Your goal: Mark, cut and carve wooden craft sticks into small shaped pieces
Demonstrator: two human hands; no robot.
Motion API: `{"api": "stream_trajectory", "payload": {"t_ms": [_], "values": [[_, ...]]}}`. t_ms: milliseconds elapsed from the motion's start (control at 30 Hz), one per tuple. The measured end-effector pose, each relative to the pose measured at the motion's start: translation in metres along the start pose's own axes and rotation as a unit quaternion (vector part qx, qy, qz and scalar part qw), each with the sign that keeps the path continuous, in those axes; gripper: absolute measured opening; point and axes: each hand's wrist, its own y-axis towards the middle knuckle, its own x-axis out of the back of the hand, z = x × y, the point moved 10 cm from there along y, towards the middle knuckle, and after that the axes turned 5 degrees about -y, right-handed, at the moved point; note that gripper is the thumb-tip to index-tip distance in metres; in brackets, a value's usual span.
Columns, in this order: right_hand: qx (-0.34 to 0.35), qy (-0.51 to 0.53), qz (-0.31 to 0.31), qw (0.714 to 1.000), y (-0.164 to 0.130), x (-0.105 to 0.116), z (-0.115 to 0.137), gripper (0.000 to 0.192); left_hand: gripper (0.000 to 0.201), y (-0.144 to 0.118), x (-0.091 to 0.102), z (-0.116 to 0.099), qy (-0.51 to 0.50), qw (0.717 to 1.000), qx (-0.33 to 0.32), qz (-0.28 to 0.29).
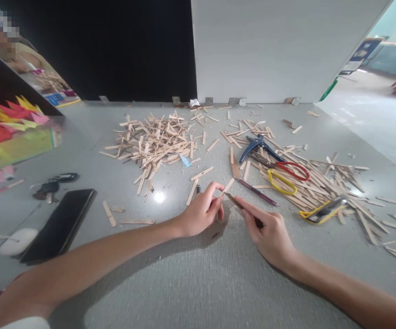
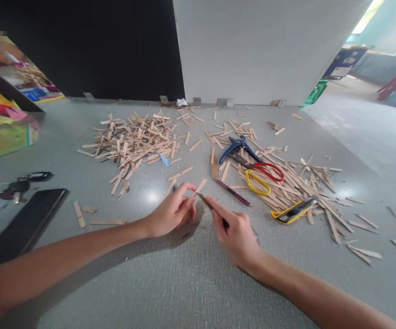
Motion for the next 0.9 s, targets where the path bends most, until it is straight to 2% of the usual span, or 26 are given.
{"api": "stream_trajectory", "payload": {"t_ms": [267, 533, 900], "values": [[-0.007, 0.004, 0.02, 1.0, 0.0018, -0.0028, -0.0019, 0.046, 0.021, -0.0005, -0.001, 0.0011, 0.004, 1.0, -0.003, 0.003], [-0.025, 0.005, 0.037, 0.999, 0.0041, -0.004, -0.0067, 0.046, 0.017, 0.0018, -0.0026, -0.0034, -0.054, 0.998, -0.019, 0.03], [-0.01, 0.013, 0.035, 0.999, 0.0066, -0.0051, -0.007, 0.039, 0.009, 0.0054, -0.0054, 0.0029, -0.131, 0.989, 0.021, 0.066]]}}
